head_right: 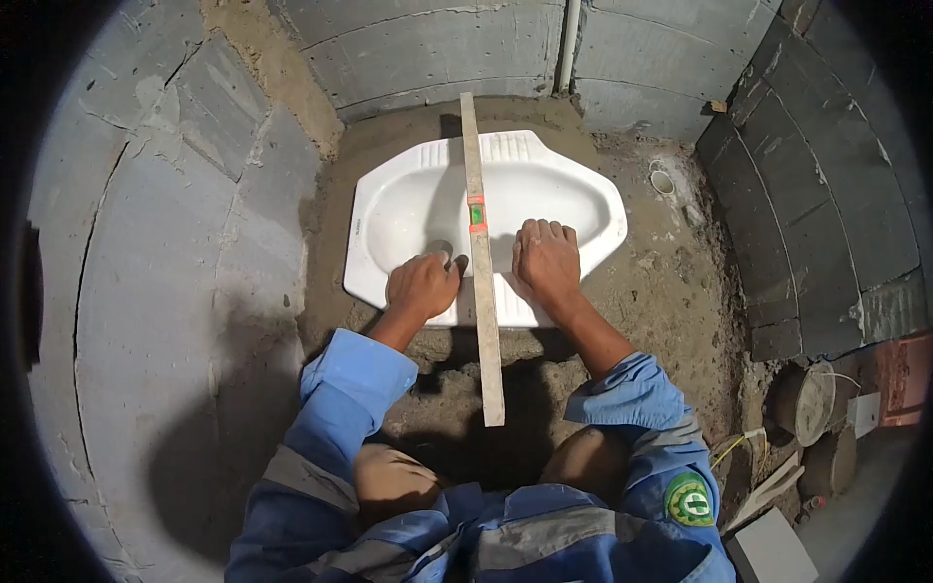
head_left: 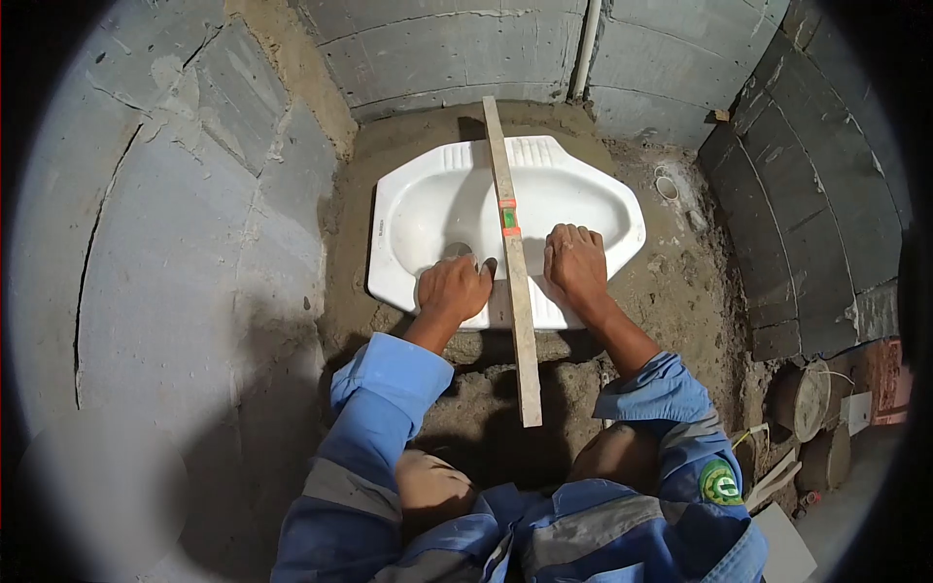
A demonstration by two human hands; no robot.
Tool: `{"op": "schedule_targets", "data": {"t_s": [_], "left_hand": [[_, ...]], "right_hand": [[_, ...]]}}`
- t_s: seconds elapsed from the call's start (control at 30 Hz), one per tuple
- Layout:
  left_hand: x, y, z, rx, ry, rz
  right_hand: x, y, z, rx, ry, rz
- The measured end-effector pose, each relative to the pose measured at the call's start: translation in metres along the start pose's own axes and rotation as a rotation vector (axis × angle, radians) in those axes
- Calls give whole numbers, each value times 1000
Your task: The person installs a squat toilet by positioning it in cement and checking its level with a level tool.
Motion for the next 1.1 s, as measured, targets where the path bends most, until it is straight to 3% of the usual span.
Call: {"op": "schedule_targets", "data": {"t_s": [0.1, 0.17, 0.2, 0.27, 0.37, 0.43, 0.93, 1.0, 1.07, 1.1], "left_hand": [[-2, 3, 4, 16, -9, 16], [-2, 2, 5, 21, -10, 23], [-1, 2, 4, 15, -5, 22], [-2, 3, 4, 9, 0, 14], [-4, 3, 9, 25, -6, 29], [-3, 2, 7, 51, -3, 24], [-1, 2, 5, 14, 55, 20], [-2, 3, 6, 17, 50, 14], [-2, 2, 6, 16, 49, 8], [-2, 2, 5, 13, 43, 6]], "right_hand": [[6, -7, 7, -3, -86, -1], [11, -28, 10, 132, -398, -386], [22, -41, 20, 131, -397, -390], [43, -64, 34, 349, -429, -552], [45, -74, 6, 386, -264, -536], [37, -72, -1, 363, -323, -518], [45, -73, 32, 410, -135, -516], [23, -78, 39, 291, -206, -551], [5, -82, 58, -73, -346, -377], [3, -82, 72, -176, -593, -342]]}}
Point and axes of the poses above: each hand's wrist, its own y-axis away from the middle knuckle, its own z-axis out of the back of the hand, x = y × z, the point moved 2 cm from there along -y, towards the middle knuckle, and after that the axes turned 6 degrees about -y, right-handed, at the moved point
